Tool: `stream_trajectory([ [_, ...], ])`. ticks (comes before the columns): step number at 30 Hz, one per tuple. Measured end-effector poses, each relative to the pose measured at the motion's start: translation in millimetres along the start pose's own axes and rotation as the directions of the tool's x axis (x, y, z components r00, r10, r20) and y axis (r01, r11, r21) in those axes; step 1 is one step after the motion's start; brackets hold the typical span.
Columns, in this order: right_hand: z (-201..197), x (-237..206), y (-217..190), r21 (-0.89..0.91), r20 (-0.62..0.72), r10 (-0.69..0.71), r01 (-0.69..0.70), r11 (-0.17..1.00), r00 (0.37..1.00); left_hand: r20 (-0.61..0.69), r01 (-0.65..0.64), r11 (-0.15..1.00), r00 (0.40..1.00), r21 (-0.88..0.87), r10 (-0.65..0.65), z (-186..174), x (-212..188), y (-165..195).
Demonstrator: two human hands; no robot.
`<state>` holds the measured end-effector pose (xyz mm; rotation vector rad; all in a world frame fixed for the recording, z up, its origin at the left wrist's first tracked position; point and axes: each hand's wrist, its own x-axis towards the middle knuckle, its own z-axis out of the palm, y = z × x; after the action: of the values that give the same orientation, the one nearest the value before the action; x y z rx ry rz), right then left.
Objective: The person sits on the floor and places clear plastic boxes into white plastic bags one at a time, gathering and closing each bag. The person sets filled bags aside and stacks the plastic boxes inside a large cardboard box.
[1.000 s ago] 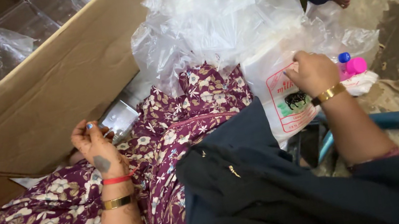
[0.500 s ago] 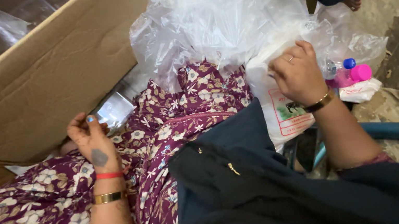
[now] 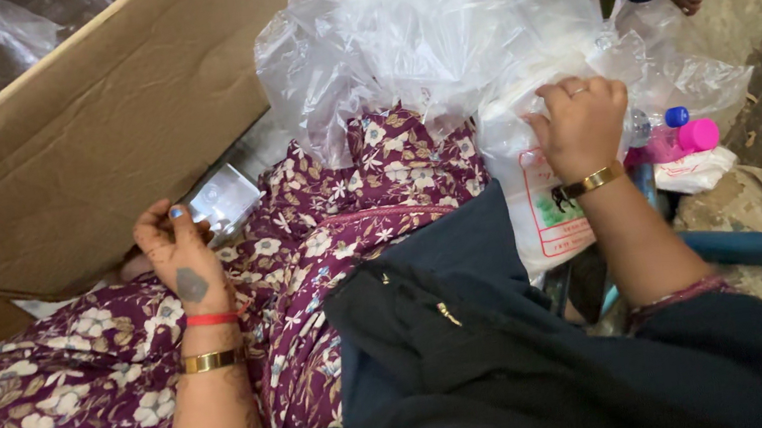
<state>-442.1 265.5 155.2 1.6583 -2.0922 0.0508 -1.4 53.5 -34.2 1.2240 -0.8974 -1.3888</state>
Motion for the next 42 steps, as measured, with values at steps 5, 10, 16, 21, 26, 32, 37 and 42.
stream_trajectory([
  [5, 30.1, -8.1, 0.3, -0.034, -0.041, 0.024, -0.026, 0.999, 0.999, -0.002, -0.016, 1.000, 1.000, -0.017, 0.016, 8.9, 3.5, -12.6],
  [10, 53.5, -7.2, 15.9, 0.151, 0.033, 0.131, -0.135, 0.979, 0.991, -0.027, 0.046, 0.997, 0.999, -0.059, -0.047, 23.4, 1.7, -21.1],
  [16, 41.2, -2.3, 41.0, 0.269, 0.170, 0.026, -0.072, 0.961, 0.985, -0.018, 0.034, 0.998, 0.999, -0.060, -0.035, 39.2, -3.5, -19.1],
  [21, 30.7, 3.6, 59.8, 0.268, 0.298, -0.098, 0.015, 0.963, 0.950, -0.027, 0.066, 0.996, 0.997, -0.057, -0.067, 48.9, -8.8, -20.3],
  [26, 31.3, 4.3, 60.2, 0.245, 0.101, -0.129, 0.101, 0.964, 0.986, -0.034, 0.037, 0.997, 0.999, -0.073, -0.040, 52.3, -8.4, -28.0],
  [32, 40.2, -3.9, 57.8, 0.135, 0.097, -0.167, 0.154, 0.979, 0.981, -0.035, 0.040, 0.996, 0.998, -0.081, -0.043, 53.3, -11.0, -38.4],
  [37, 55.9, -14.5, 55.3, 0.116, 0.084, -0.115, 0.105, 0.988, 0.990, -0.027, 0.037, 0.996, 0.999, -0.082, -0.039, 53.8, -14.5, -39.0],
  [42, 69.1, -24.5, 59.8, 0.116, 0.082, -0.096, 0.086, 0.990, 0.992, -0.024, 0.047, 0.996, 0.999, -0.070, -0.048, 60.7, -19.3, -35.6],
])
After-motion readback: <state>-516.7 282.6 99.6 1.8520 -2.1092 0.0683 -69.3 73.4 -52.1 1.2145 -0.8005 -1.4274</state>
